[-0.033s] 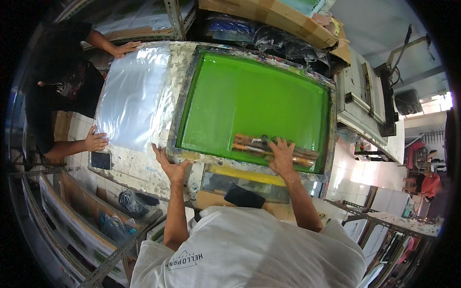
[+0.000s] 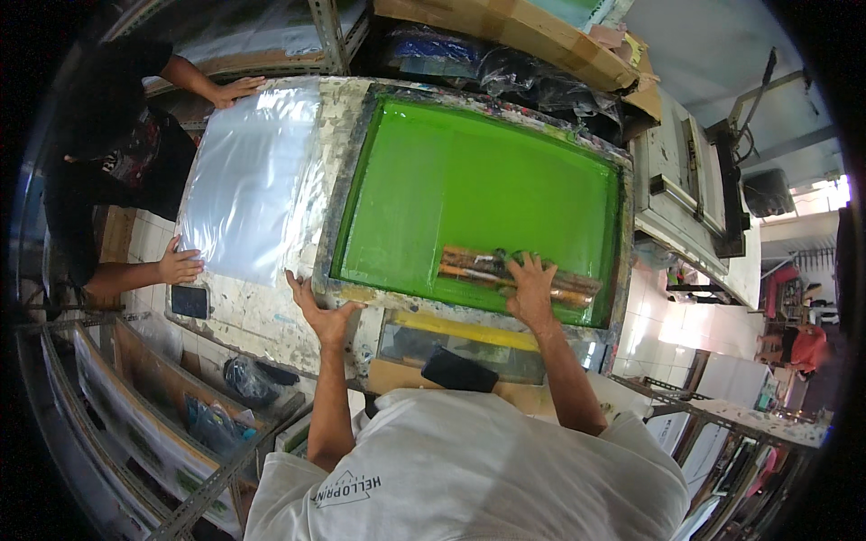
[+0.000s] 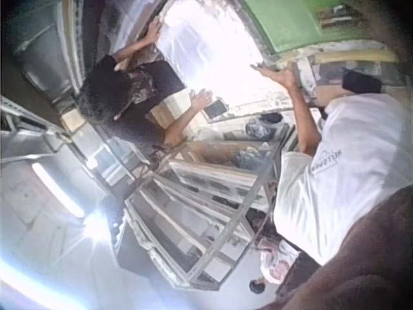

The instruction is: The person performs screen printing by placing a plastic sheet on a flat surface, lowering a screen with green ink, and pulling a squeegee across it to transfer the design.

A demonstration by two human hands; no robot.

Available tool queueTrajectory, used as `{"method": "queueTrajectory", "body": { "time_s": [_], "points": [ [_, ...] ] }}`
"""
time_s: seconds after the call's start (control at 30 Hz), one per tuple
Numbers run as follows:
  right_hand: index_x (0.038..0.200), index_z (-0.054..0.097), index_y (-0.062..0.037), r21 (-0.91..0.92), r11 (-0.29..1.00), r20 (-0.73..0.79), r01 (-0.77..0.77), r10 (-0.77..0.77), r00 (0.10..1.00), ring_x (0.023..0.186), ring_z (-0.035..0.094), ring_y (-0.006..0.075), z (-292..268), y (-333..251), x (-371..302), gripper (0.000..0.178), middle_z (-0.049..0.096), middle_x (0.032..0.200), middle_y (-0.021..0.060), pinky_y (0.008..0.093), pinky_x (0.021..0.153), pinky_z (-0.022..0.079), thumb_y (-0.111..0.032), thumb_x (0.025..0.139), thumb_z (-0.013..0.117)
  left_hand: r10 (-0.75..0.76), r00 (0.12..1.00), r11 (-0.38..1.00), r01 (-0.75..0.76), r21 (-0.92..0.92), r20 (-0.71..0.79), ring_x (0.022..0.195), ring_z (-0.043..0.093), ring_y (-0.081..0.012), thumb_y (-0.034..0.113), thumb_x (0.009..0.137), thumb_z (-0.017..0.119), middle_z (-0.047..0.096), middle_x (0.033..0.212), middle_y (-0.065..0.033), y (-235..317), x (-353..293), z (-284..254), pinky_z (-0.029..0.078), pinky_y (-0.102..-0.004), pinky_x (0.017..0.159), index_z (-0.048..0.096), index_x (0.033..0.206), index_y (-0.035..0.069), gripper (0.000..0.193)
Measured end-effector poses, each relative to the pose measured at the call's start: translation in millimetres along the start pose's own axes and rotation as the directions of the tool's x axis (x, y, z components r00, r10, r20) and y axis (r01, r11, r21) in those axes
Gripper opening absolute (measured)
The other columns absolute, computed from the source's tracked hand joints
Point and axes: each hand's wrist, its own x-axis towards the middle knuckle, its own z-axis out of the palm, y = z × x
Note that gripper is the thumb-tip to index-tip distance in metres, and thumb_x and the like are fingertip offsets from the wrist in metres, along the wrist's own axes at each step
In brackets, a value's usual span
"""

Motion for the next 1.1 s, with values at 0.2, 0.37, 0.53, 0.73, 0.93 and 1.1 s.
{"method": "queueTrajectory", "body": {
  "time_s": [0.2, 0.37, 0.53, 0.73, 0.93, 1.1],
  "points": [
    [0.127, 0.050, -0.0087, 0.078, 0.996, -0.153, 0.044, -0.031, 0.988, 0.129, 0.029, 0.0503, 15.5, 54.2, 98.9, 0.077, 0.038, 0.137, 0.0284, 0.0705, 0.102, 0.009, -0.013, 0.051, 0.061, 0.025, 1.000, 1.000, -0.025, -0.014, -0.005, 0.136, 0.024, -0.0360, 0.049, 0.049, 0.087, 0.016, 0.151, -0.0193, 4.5, 3.0, 0.2, 0.024, -0.0496, 0.109, 0.037, 0.135, 0.004, 0.109],
    [0.128, 0.049, -0.0096, 0.000, 1.000, -0.224, 0.025, -0.025, 0.974, 0.129, 0.029, 0.0497, 0.4, 83.9, 196.9, 0.076, 0.037, 0.138, 0.0280, 0.0692, 0.103, 0.008, -0.018, 0.054, 0.059, -0.052, 0.999, 0.999, 0.052, 0.017, 0.014, 0.136, 0.024, -0.0370, 0.049, 0.048, 0.087, 0.017, 0.151, -0.0204, -1.2, -0.7, -1.3, 0.025, -0.0502, 0.108, 0.037, 0.137, 0.004, 0.111],
    [0.132, 0.046, -0.0114, -0.015, 0.990, -0.343, 0.140, -0.136, 0.930, 0.130, 0.027, 0.0492, -10.4, 117.7, 263.9, 0.073, 0.036, 0.140, 0.0253, 0.0694, 0.103, 0.008, -0.026, 0.062, 0.062, -0.089, 0.995, 0.980, 0.082, -0.183, -0.033, 0.130, 0.034, -0.0314, 0.030, 0.052, 0.090, 0.031, 0.144, -0.0199, 6.2, 1.5, 8.7, 0.031, -0.0439, 0.106, 0.034, 0.136, 0.000, 0.105],
    [0.139, 0.037, -0.0160, -0.337, 0.941, -0.103, -0.029, -0.006, 0.995, 0.134, 0.021, 0.0448, -48.9, 88.5, 277.8, 0.074, 0.027, 0.146, 0.0210, 0.0638, 0.107, 0.007, -0.040, 0.075, 0.066, -0.290, 0.954, 0.891, 0.297, -0.342, 0.073, 0.112, 0.050, -0.0249, 0.007, 0.053, 0.084, 0.050, 0.122, -0.0134, 7.0, -6.7, 2.9, 0.040, -0.0368, 0.097, 0.034, 0.134, -0.001, 0.096],
    [0.146, 0.021, -0.0191, -0.253, 0.961, -0.241, 0.109, -0.171, 0.955, 0.137, 0.016, 0.0439, -116.6, 38.7, 165.3, 0.084, 0.020, 0.148, 0.0209, 0.0596, 0.109, 0.012, -0.033, 0.076, 0.066, -0.207, 0.978, 0.942, 0.191, -0.277, -0.031, 0.113, 0.049, -0.0259, 0.011, 0.050, 0.088, 0.049, 0.123, -0.0134, 13.6, -1.1, 0.2, 0.039, -0.0379, 0.097, 0.036, 0.133, -0.002, 0.099],
    [0.132, 0.046, -0.0130, -0.004, 0.974, 0.229, 0.228, -0.221, 0.948, 0.134, 0.026, 0.0410, -187.8, -27.5, -11.6, 0.066, 0.029, 0.145, 0.0208, 0.0600, 0.106, 0.020, -0.021, 0.070, 0.068, -0.099, 0.982, 0.971, 0.060, -0.232, -0.162, 0.113, 0.047, -0.0280, 0.009, 0.048, 0.086, 0.050, 0.119, -0.0157, 54.5, 37.9, -13.1, 0.036, -0.0392, 0.100, 0.038, 0.129, -0.006, 0.095]
  ]
}}
